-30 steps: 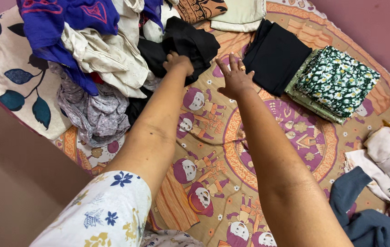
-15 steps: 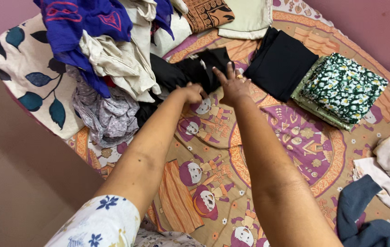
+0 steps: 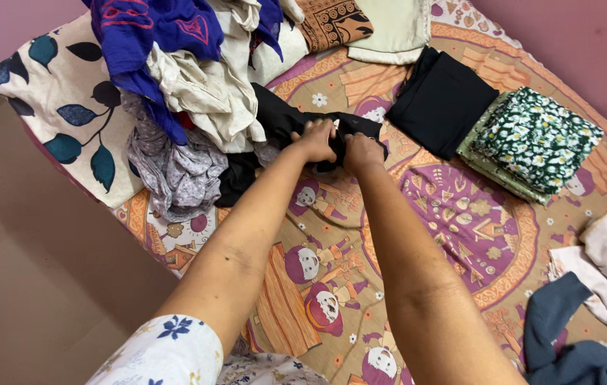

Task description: The person picks up a black garment from a pile on a bed, spreads it out flat, and folds it multiple times by hand.

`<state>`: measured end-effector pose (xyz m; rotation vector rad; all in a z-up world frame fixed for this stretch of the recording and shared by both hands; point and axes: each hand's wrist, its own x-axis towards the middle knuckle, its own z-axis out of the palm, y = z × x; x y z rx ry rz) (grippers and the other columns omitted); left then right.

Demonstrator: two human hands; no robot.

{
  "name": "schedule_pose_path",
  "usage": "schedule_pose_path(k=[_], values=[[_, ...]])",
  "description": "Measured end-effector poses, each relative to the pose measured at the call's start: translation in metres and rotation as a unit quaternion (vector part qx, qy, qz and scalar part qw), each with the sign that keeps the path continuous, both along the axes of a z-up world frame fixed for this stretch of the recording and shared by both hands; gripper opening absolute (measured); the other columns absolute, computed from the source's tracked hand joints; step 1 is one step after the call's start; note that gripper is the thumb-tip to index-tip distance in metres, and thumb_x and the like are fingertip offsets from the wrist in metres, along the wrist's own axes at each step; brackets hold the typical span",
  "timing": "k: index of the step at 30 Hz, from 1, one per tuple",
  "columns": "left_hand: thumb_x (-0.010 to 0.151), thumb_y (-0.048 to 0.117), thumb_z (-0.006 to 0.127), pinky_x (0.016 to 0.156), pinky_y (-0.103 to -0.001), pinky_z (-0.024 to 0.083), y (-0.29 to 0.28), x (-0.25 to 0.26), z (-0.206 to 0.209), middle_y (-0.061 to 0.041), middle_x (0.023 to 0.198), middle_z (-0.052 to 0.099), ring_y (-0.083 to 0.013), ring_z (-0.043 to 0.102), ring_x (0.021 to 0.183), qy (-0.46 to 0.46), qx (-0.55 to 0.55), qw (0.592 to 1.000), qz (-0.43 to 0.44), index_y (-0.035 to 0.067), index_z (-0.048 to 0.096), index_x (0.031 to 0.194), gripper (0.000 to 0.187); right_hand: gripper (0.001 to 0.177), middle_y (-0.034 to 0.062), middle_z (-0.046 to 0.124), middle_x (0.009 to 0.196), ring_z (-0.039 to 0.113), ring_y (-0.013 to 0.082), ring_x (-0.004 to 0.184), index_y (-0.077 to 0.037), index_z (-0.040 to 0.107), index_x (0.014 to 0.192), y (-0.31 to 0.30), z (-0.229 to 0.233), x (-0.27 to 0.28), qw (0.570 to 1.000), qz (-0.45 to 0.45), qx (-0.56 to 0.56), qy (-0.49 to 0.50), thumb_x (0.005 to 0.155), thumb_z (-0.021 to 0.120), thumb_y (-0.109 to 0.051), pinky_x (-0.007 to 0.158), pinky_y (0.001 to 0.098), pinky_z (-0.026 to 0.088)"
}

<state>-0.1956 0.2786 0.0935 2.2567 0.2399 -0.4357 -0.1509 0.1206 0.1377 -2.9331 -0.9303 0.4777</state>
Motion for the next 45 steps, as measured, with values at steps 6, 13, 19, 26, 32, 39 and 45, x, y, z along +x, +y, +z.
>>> schedule_pose_path(k=[6, 13, 19, 26, 32, 39, 45], values=[[0.068, 0.026, 0.086, 0.115, -0.073, 0.024, -0.037, -0.031, 0.023, -0.006, 0.151, 0.044, -0.0287, 0.034, 0.148, -0.129, 0.322, 0.938, 0.011, 0.018, 0.044, 0.148, 0.091, 0.032, 0.0223, 0.068, 0.124, 0.064, 0.0411, 0.117, -0.010, 0.068, 0.122, -0.059, 0.012, 0.011, 0.991, -0.116, 0.064, -0.004, 0.093, 0.055, -0.010, 0.098, 0.0512, 0.051], [0.074, 0.022, 0.083, 0.108, -0.074, 0.027, -0.064, -0.022, 0.016, -0.007, 0.154, 0.045, -0.0343, 0.042, 0.138, -0.164, 0.386, 0.900, 0.119, 0.026, 0.043, 0.152, 0.088, 0.050, 0.0189, 0.068, 0.124, 0.062, 0.0429, 0.114, -0.020, 0.066, 0.130, -0.163, 0.065, -0.006, 0.942, -0.284, 0.157, -0.088, 0.080, 0.060, -0.022, 0.096, 0.0532, 0.049], [0.077, 0.047, 0.084, 0.111, -0.075, 0.022, -0.114, -0.028, 0.003, -0.009, 0.152, 0.042, -0.0343, 0.036, 0.144, -0.009, 0.260, 0.964, 0.049, 0.019, 0.036, 0.151, 0.093, 0.043, 0.0239, 0.070, 0.117, 0.064, 0.0464, 0.112, -0.021, 0.071, 0.127, -0.275, 0.069, -0.011, 0.920, -0.352, 0.141, -0.099, 0.088, 0.063, -0.039, 0.097, 0.0548, 0.050], [0.075, 0.050, 0.085, 0.110, -0.066, 0.032, -0.234, -0.043, -0.011, -0.010, 0.155, 0.041, -0.0324, 0.039, 0.142, -0.047, 0.163, 0.983, -0.065, 0.011, 0.026, 0.154, 0.107, 0.062, 0.0271, 0.065, 0.121, 0.061, 0.0487, 0.111, -0.027, 0.055, 0.143, -0.312, 0.024, -0.057, 0.930, -0.352, 0.110, 0.002, 0.081, 0.055, -0.025, 0.093, 0.0576, 0.048], [0.084, 0.037, 0.079, 0.115, -0.062, 0.035, -0.265, -0.080, -0.031, -0.013, 0.138, 0.065, -0.0351, 0.057, 0.134, 0.125, 0.078, 0.989, -0.010, 0.026, 0.013, 0.166, 0.106, 0.062, 0.0247, 0.066, 0.130, 0.063, 0.0393, 0.123, -0.016, 0.056, 0.144, -0.347, -0.114, -0.113, 0.966, -0.215, 0.031, 0.141, 0.083, 0.051, -0.022, 0.106, 0.0470, 0.048], [0.073, 0.012, 0.074, 0.099, -0.057, 0.047, -0.254, -0.103, -0.079, -0.022, 0.137, 0.056, -0.0422, 0.055, 0.123, -0.098, 0.102, 0.989, -0.033, 0.012, 0.068, 0.118, 0.045, 0.061, 0.0247, 0.069, 0.128, 0.065, 0.0399, 0.121, -0.012, 0.062, 0.139, -0.325, -0.139, -0.171, 0.938, -0.253, 0.040, 0.236, 0.080, 0.054, -0.025, 0.104, 0.0455, 0.049], [0.080, 0.013, 0.069, 0.088, -0.053, 0.053, -0.287, -0.098, -0.054, -0.024, 0.102, 0.071, -0.0452, 0.067, 0.100, -0.150, 0.030, 0.988, -0.017, 0.006, 0.074, 0.096, 0.018, 0.084, 0.0157, 0.072, 0.127, 0.066, 0.0353, 0.118, -0.018, 0.065, 0.136, -0.307, -0.011, -0.146, 0.947, -0.279, 0.109, 0.117, 0.070, 0.075, -0.069, 0.102, 0.0518, 0.046]])
